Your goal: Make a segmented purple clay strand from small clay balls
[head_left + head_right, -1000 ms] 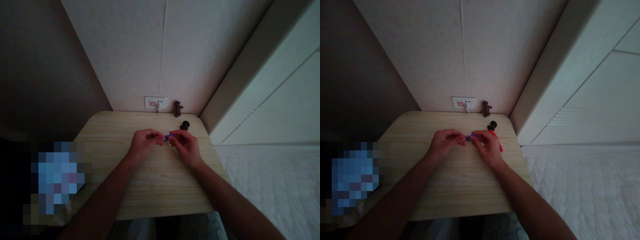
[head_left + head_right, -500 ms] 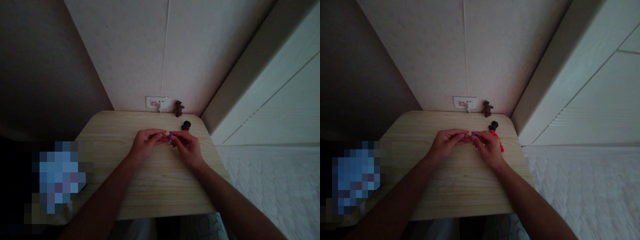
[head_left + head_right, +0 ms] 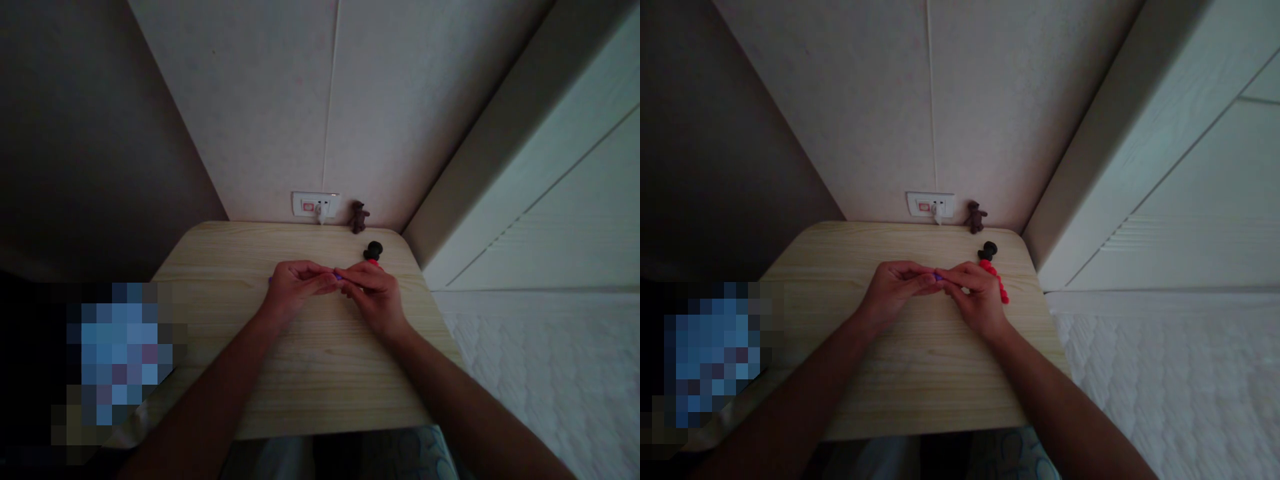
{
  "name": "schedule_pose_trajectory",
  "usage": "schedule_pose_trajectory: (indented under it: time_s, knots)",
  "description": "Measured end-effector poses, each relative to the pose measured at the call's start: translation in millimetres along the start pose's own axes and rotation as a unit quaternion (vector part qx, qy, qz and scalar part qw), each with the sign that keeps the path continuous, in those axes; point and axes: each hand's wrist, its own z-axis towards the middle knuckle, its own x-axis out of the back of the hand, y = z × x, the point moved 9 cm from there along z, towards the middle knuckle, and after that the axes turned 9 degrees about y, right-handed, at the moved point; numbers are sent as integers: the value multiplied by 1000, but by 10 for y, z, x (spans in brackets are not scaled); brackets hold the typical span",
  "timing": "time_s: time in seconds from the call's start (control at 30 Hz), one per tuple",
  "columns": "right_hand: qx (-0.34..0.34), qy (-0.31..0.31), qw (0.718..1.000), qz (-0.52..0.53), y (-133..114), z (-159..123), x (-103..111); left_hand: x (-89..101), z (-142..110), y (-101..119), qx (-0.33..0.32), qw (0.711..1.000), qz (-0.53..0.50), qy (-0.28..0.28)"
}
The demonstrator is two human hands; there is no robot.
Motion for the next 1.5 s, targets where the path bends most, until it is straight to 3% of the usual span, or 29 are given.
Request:
schedule_pose_trajectory:
  time_s: [0.27, 0.53, 0.97, 1.5]
  knots:
    - [10, -19, 999, -29, -52, -2, -37, 15, 15, -13, 2, 1000, -8, -1]
    - [-177, 34, 978, 102, 196, -45, -34, 89, 26, 80, -47, 997, 45, 38]
    - [-70, 23, 997, 29, 30, 26, 2, 5, 1, 104, -62, 996, 57, -15]
    - [-99, 12, 994, 53, 130, -7, -15, 11, 36, 98, -76, 996, 48, -10]
